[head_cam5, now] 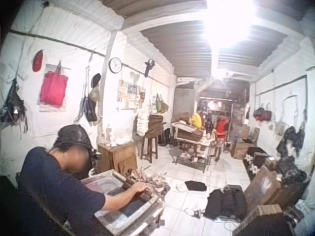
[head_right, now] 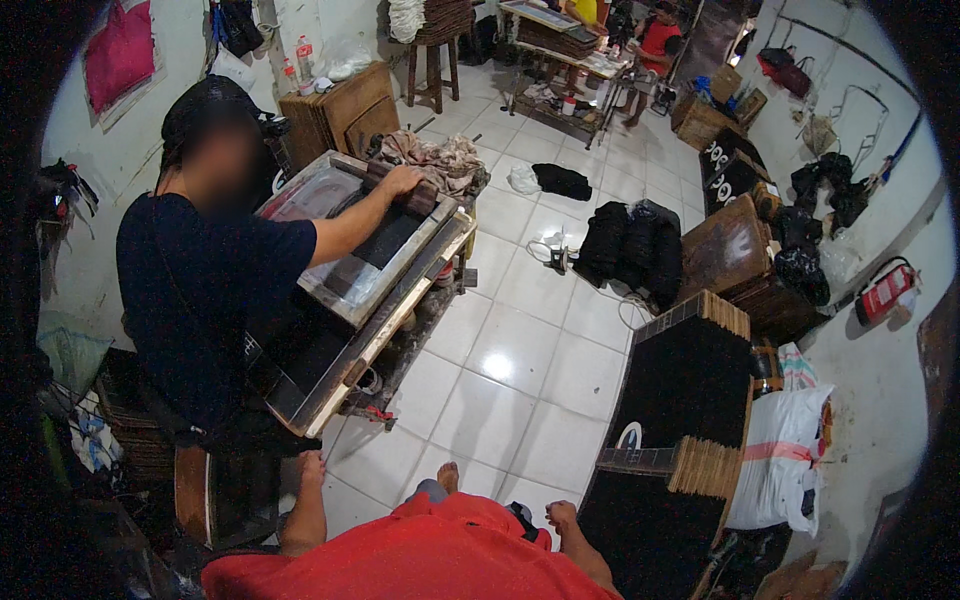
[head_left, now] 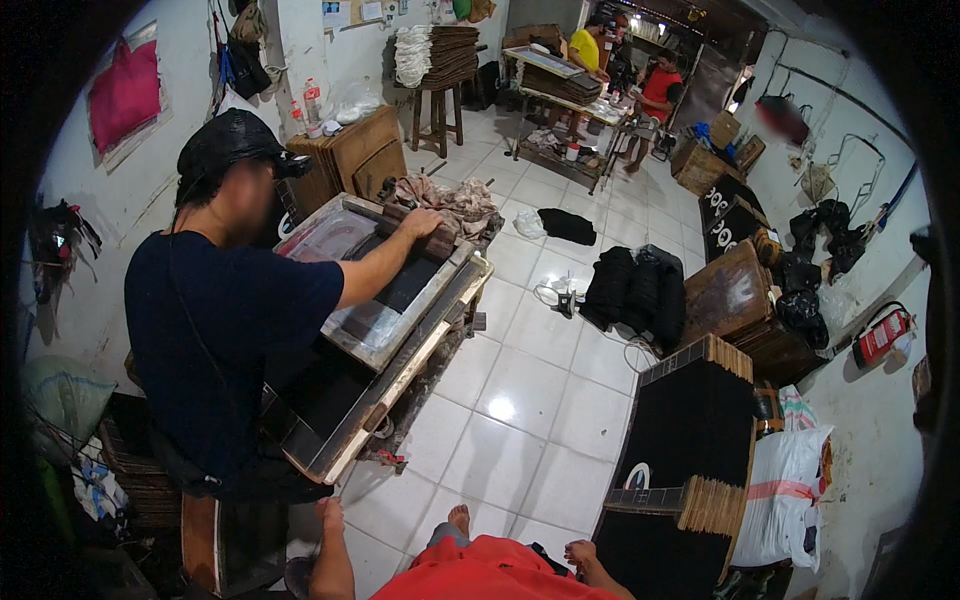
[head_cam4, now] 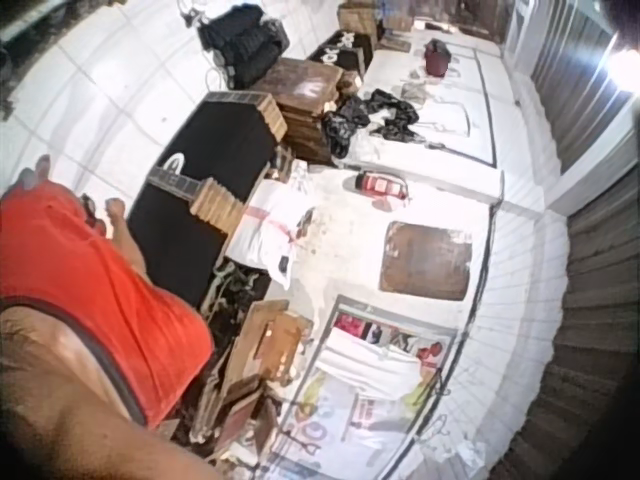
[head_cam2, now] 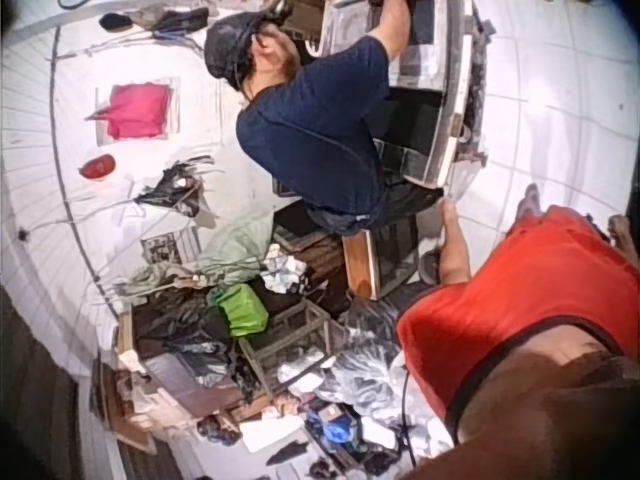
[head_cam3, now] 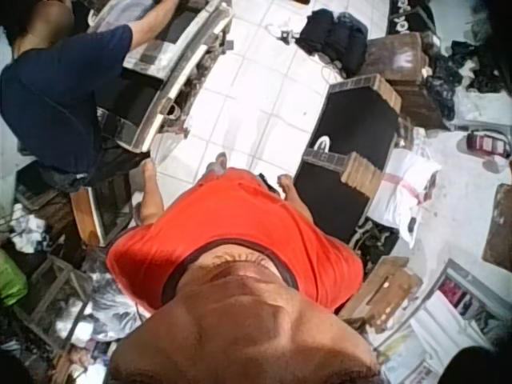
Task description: The person repeatedly lifts a screen printing frame, removes a black printed sheet, and places it onto a stack. The person handles the frame and printed sheets by hand in a repetitive cycle.
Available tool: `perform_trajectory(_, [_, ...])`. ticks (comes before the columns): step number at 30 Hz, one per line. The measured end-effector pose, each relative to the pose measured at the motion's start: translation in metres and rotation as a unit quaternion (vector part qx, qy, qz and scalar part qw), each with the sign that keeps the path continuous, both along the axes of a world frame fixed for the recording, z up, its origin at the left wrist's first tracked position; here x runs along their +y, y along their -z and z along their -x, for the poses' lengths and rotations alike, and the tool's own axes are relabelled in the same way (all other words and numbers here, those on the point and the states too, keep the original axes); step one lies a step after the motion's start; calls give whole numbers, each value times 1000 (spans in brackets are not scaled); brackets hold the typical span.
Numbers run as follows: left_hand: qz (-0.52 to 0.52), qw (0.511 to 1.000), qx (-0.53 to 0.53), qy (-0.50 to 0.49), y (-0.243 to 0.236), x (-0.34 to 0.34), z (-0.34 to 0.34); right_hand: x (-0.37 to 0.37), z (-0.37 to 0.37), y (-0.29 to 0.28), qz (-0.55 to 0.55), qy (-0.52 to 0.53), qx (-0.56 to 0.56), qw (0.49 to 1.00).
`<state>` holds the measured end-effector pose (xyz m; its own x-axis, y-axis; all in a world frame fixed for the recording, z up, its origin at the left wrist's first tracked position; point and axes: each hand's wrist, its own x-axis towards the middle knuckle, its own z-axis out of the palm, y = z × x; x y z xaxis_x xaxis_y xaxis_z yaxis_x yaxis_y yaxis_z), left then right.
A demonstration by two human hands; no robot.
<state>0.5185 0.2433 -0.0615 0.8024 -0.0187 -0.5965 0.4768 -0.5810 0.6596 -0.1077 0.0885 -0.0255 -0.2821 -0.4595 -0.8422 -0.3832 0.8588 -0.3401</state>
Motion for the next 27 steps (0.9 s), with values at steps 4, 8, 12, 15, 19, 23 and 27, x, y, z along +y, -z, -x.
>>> perform_trajectory(4, [82,992,-38,-83,-2,-5,-8,-11,-8,0,22,0,-37,999])
perform_trajectory(8, [107,992,-47,-49,-25,-14,-20,-38,-38,-3,33,-24,-63,997])
perform_trajectory(12, [146,973,-33,-177,-55,-47,-30,-75,-101,-10,106,-273,14,956])
perform_trajectory(15, [86,973,-7,-214,-76,-60,-43,-109,-197,-25,185,-428,-60,883])
perform_trajectory(19, [118,975,42,-186,-88,-54,-52,-159,-359,-49,174,-373,-256,875])
perform_trajectory(23, [82,985,50,-143,-79,-42,-53,-183,-440,-68,202,-294,-331,873])
perform_trajectory(27, [95,982,-32,-159,-45,-19,-48,-161,-393,-50,205,-294,-320,877])
